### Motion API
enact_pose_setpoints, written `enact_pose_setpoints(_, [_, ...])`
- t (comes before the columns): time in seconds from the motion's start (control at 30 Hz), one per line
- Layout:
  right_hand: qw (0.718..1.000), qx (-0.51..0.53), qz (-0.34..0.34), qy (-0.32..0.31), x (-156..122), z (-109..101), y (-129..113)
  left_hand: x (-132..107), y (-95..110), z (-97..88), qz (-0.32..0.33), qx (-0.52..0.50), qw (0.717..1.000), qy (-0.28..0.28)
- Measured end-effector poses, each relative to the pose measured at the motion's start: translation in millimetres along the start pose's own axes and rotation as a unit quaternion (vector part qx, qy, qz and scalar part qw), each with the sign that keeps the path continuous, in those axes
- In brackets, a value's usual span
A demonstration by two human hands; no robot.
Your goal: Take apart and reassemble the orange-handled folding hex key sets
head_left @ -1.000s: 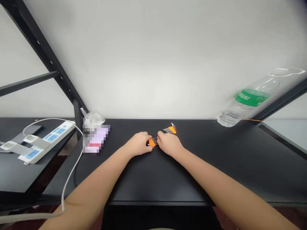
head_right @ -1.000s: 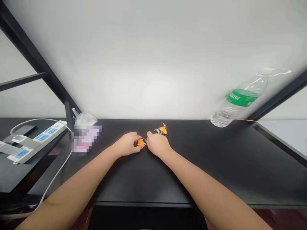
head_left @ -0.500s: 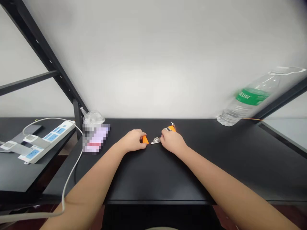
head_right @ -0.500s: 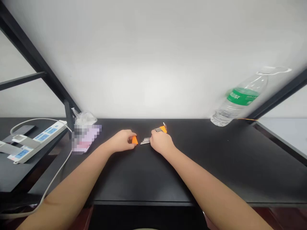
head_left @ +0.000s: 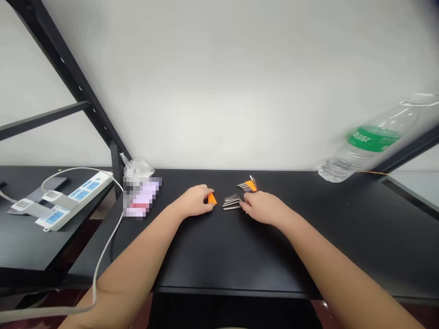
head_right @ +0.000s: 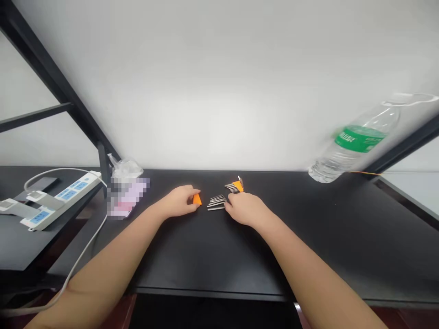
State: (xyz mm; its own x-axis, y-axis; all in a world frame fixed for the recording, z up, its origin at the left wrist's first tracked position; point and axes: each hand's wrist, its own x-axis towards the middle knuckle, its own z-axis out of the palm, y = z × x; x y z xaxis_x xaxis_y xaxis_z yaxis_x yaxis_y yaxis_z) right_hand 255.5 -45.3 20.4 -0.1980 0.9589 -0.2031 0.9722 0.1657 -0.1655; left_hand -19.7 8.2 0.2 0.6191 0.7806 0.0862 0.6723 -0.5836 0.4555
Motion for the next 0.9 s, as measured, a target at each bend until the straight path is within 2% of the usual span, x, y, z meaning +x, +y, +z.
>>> enact_pose_setpoints(0.3, [0.995,0.043,-0.080,-0.033,-5.6,-7.4,5.5,1.8,-2.2,-0.7,-0.011,0.004,1.000,0.004])
enact_pose_setpoints(0.53, [0.990,0.110,-0.083,0.040,1.9,-3.8,5.7,1.8,-1.8,-0.2,-0.005,0.010,1.000,0.004])
enact_pose_setpoints(0.8, [0.990,0.123,-0.054,0.041,11.8,10.6,10.7,0.7,-2.3,1.4,-0.012,0.004,1.000,0.005])
enact_pose_setpoints(0.9, [0.988,0.127,-0.070,0.052,11.6,12.9,13.6,0.5,-2.5,1.0,-0.010,0.003,1.000,0.005])
